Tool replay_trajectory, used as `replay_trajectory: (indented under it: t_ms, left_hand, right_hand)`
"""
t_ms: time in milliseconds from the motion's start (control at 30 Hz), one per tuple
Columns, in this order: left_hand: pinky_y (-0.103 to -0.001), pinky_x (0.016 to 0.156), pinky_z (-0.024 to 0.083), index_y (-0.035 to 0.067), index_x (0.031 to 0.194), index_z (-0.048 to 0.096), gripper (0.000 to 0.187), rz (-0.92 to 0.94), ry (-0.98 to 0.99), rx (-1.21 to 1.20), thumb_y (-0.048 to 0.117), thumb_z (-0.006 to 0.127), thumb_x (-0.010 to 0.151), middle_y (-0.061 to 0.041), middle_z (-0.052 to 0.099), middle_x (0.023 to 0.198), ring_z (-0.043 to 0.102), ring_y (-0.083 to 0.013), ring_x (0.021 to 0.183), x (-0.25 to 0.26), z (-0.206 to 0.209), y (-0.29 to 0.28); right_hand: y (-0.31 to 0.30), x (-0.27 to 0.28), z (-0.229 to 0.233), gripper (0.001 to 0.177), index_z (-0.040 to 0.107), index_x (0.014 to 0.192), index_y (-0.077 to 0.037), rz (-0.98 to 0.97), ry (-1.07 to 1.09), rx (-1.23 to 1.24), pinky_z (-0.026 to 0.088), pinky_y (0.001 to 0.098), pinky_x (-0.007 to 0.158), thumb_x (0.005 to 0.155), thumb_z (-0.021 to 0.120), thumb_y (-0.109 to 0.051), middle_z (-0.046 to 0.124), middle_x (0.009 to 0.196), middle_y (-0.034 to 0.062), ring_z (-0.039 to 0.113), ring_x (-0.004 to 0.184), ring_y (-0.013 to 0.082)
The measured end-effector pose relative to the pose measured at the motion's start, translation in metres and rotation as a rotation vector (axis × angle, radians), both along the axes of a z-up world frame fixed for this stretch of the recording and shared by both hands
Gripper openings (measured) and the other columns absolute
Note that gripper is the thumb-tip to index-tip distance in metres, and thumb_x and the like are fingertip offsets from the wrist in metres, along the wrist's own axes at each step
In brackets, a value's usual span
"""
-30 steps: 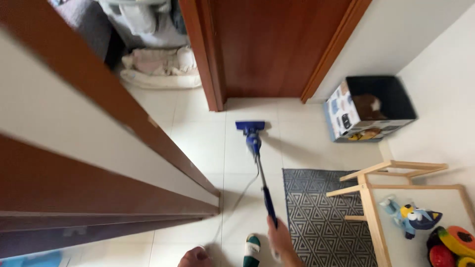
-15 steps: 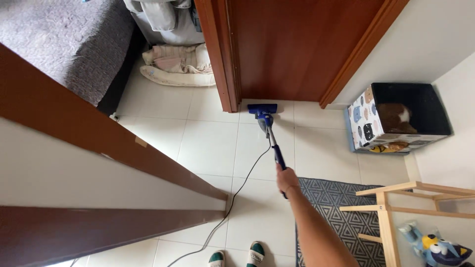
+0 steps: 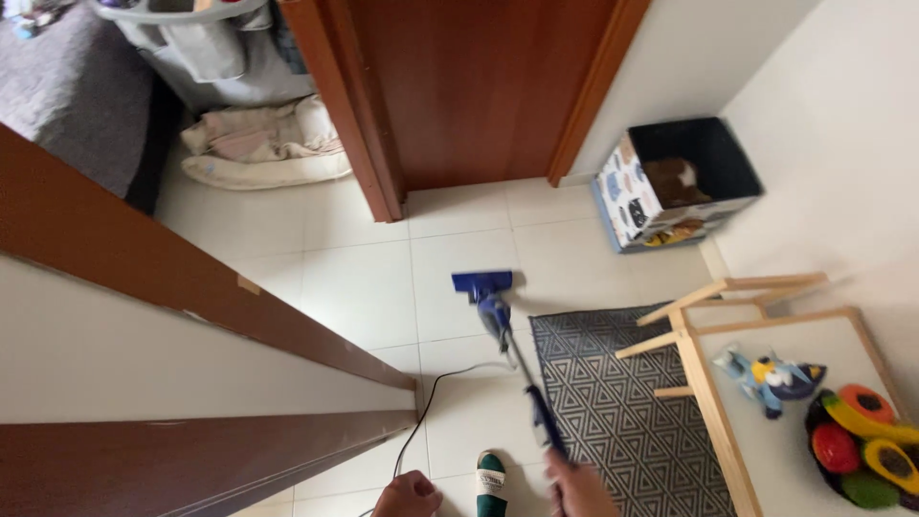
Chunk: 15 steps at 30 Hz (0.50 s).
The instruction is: Vacuuming the floor of a bedroom, moving a rug and shoes to reach different areas.
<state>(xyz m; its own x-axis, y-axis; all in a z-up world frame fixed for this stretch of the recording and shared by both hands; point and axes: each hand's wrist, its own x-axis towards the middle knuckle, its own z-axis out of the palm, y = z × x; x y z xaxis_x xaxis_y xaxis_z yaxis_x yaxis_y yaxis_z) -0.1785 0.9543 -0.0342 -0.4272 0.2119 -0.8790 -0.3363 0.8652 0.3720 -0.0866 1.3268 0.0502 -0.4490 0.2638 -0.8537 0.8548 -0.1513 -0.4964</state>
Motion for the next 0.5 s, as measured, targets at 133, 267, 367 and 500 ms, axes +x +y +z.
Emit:
replay_trajectory:
  t_ms: [133,267,367,500]
  left_hand:
    - [-0.018,0.092,0.067,0.021,0.124,0.079,0.022,-0.074,0.019,0.041,0.038,0.081,0.111,0.005,0.081,0.109,0.078,-0.0063,0.100,-0.010,0.015,0.009]
    - [-0.022,0.093,0.068,0.020,0.124,0.081,0.024,-0.068,0.022,0.012,0.037,0.080,0.107,0.003,0.086,0.112,0.081,-0.0096,0.103,-0.009,0.029,0.004]
    - [-0.021,0.090,0.066,0.020,0.117,0.081,0.020,-0.062,0.054,0.031,0.036,0.081,0.105,0.005,0.084,0.104,0.080,-0.0080,0.097,-0.005,0.023,-0.002]
    - [-0.022,0.101,0.067,0.024,0.121,0.082,0.023,-0.115,0.093,0.023,0.042,0.083,0.106,0.006,0.084,0.112,0.080,-0.0075,0.108,-0.013,-0.002,-0.004]
  right_hand:
    - [-0.061,0.024,-0.029,0.036,0.076,0.117,0.010,-0.295,0.089,-0.391,0.048,0.0409,0.068,0.116,0.080,-0.026,0.064,0.084,0.0188,0.062,0.072,0.0286]
    - [-0.128,-0.034,0.095,0.044,0.068,0.095,0.003,-0.308,0.140,-0.259,0.038,0.0394,0.047,0.118,0.080,-0.032,0.058,0.068,0.0133,0.049,0.047,0.0236]
    - [-0.143,-0.079,0.113,0.035,0.066,0.103,0.003,-0.422,0.211,-0.284,0.038,0.0424,0.040,0.122,0.074,-0.027,0.056,0.064,0.0110,0.045,0.039,0.0225]
    - [-0.116,-0.147,0.090,0.030,0.069,0.105,0.000,-0.399,0.251,-0.138,0.042,0.0358,0.042,0.118,0.074,-0.026,0.060,0.071,0.0072,0.048,0.046,0.0179]
